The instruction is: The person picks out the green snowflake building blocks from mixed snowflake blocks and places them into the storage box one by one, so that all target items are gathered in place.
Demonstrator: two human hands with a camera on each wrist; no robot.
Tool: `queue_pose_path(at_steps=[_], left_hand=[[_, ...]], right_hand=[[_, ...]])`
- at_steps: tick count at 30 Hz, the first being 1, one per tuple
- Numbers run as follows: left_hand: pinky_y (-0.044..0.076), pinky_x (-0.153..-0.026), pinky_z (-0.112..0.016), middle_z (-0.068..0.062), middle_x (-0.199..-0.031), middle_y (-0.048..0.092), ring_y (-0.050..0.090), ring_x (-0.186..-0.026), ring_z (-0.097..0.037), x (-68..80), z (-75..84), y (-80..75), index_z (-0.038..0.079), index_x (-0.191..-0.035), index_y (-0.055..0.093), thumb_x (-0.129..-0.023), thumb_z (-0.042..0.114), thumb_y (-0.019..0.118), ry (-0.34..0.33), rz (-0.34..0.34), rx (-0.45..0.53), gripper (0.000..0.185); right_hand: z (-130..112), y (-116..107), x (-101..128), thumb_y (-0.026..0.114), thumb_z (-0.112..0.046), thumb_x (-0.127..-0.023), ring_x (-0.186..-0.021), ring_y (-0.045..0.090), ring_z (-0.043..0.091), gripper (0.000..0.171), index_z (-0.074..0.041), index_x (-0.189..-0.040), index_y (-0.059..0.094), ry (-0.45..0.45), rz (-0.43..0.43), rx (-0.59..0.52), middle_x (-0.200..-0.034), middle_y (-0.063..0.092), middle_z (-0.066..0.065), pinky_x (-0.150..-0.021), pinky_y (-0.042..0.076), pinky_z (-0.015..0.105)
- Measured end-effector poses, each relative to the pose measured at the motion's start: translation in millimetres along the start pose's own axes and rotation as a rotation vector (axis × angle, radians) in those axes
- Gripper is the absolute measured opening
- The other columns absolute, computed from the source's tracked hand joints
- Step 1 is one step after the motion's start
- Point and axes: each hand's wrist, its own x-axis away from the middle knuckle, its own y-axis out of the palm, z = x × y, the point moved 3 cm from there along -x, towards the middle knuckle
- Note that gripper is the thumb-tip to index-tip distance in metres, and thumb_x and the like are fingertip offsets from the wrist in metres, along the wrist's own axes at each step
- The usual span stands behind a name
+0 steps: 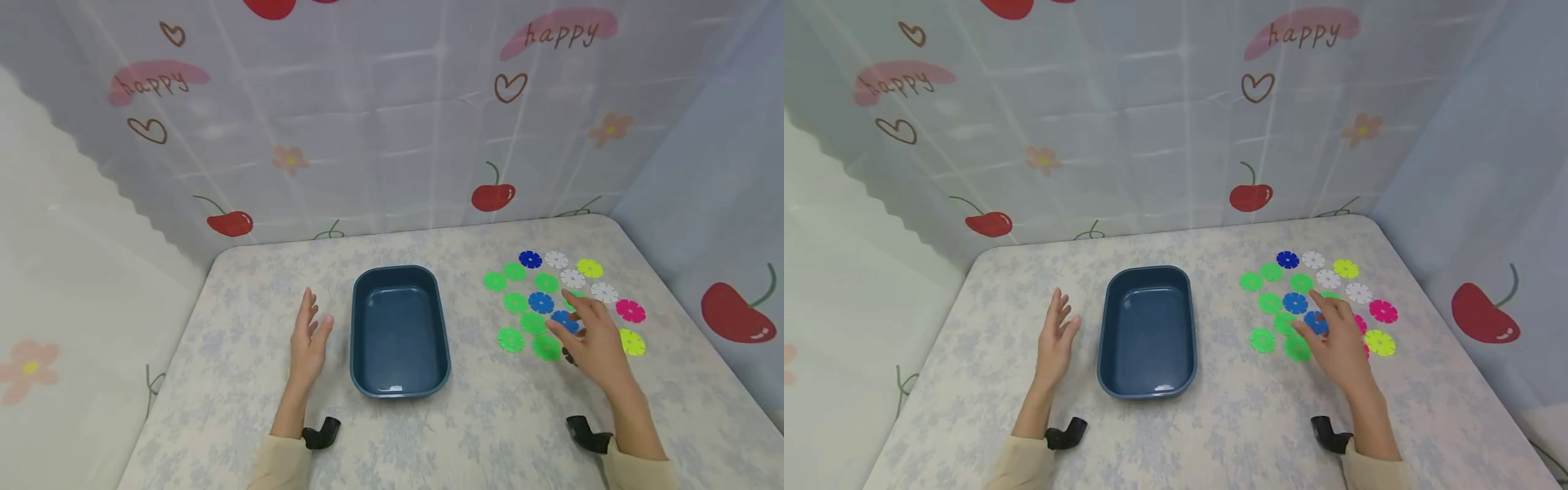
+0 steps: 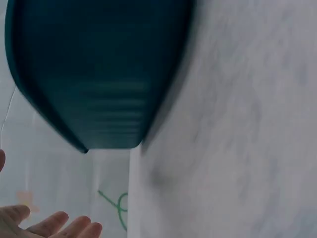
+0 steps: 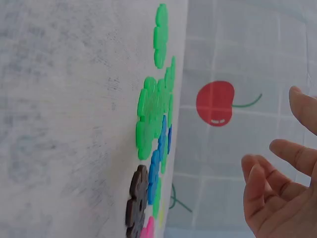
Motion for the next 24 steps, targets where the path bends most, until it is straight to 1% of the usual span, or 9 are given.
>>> queue_pose_path(at_steps=[2,4,6,7,9,11,16,20,24], left_hand=[[0.033,-0.114,-0.047,-0.017,-0.159,0.026,0.03,-0.144,-0.038,2.7,-3.2,7.4,0.016,-0.159,0.013,-0.101,0.018,0.05,-0.067,0.005,0.183,0.069],[0.036,-0.113,-0.039,-0.017,-0.159,0.026,0.03,-0.144,-0.036,4.7,-6.6,15.0,0.017,-0.159,0.012,-0.101,0.014,0.049,-0.138,-0.001,0.33,0.069],[0.036,-0.111,-0.036,-0.017,-0.159,0.027,0.032,-0.144,-0.034,6.6,-9.7,21.8,0.017,-0.159,0.014,-0.1,0.012,0.049,-0.191,-0.005,0.419,0.069],[0.035,-0.112,-0.036,-0.017,-0.159,0.027,0.031,-0.144,-0.034,7.6,-11.1,24.9,0.017,-0.159,0.015,-0.099,0.01,0.049,-0.212,-0.01,0.455,0.069],[0.031,-0.114,-0.042,-0.019,-0.159,0.025,0.029,-0.145,-0.035,9.7,-13.7,30.3,0.015,-0.158,0.014,-0.098,0.007,0.049,-0.237,-0.027,0.513,0.07],[0.026,-0.116,-0.048,-0.019,-0.16,0.023,0.027,-0.146,-0.036,11.3,-15.3,35.2,0.013,-0.158,0.013,-0.097,0.006,0.05,-0.256,-0.042,0.56,0.072],[0.021,-0.119,-0.048,-0.016,-0.161,0.021,0.021,-0.15,-0.03,14.4,-19.0,42.0,0.012,-0.158,0.013,-0.094,0.003,0.051,-0.287,-0.077,0.611,0.075],[0.019,-0.119,-0.05,-0.012,-0.163,0.02,0.014,-0.152,-0.029,15.3,-20.8,46.8,0.014,-0.158,0.016,-0.092,0.001,0.05,-0.289,-0.111,0.598,0.075],[0.017,-0.119,-0.052,-0.007,-0.164,0.018,0.012,-0.152,-0.028,16.3,-21.5,52.0,0.017,-0.157,0.022,-0.093,0.002,0.048,-0.306,-0.135,0.555,0.071]], right_hand=[[5.0,-2.9,3.8,0.067,-0.023,-0.092,-0.092,0.054,0.011,0.06,-0.001,-0.144,0.046,0.07,-0.006,-0.038,-0.123,0.051,0.023,-0.066,0.044,0.01],[10.6,-4.4,7.5,0.066,-0.025,-0.093,-0.091,0.051,0.003,0.058,0.0,-0.142,0.047,0.143,-0.023,-0.059,-0.121,0.053,0.022,-0.067,0.038,0.003],[15.7,-4.4,11.2,0.065,-0.025,-0.093,-0.094,0.052,0.004,0.057,0.001,-0.141,0.048,0.215,-0.053,-0.076,-0.12,0.053,0.022,-0.066,0.039,0.003],[18.0,-3.6,12.8,0.065,-0.026,-0.093,-0.096,0.054,0.009,0.057,0.002,-0.141,0.048,0.25,-0.075,-0.082,-0.121,0.053,0.023,-0.066,0.04,0.005],[21.7,-0.9,15.7,0.065,-0.027,-0.093,-0.097,0.056,0.019,0.058,0.002,-0.14,0.048,0.309,-0.122,-0.098,-0.122,0.055,0.024,-0.064,0.045,0.009],[25.4,1.4,18.0,0.066,-0.028,-0.093,-0.093,0.058,0.017,0.059,0.002,-0.14,0.048,0.362,-0.168,-0.121,-0.121,0.058,0.024,-0.063,0.049,0.013],[33.0,7.5,20.9,0.071,-0.023,-0.089,-0.079,0.05,-0.013,0.06,0.005,-0.137,0.049,0.409,-0.24,-0.185,-0.116,0.063,0.026,-0.065,0.051,0.014],[36.8,13.0,21.7,0.073,-0.02,-0.087,-0.077,0.051,-0.013,0.058,0.007,-0.134,0.051,0.401,-0.254,-0.2,-0.119,0.061,0.027,-0.066,0.05,0.012],[39.6,18.3,23.0,0.075,-0.021,-0.086,-0.077,0.052,-0.009,0.057,0.007,-0.131,0.055,0.386,-0.264,-0.158,-0.117,0.063,0.026,-0.067,0.048,0.011]])
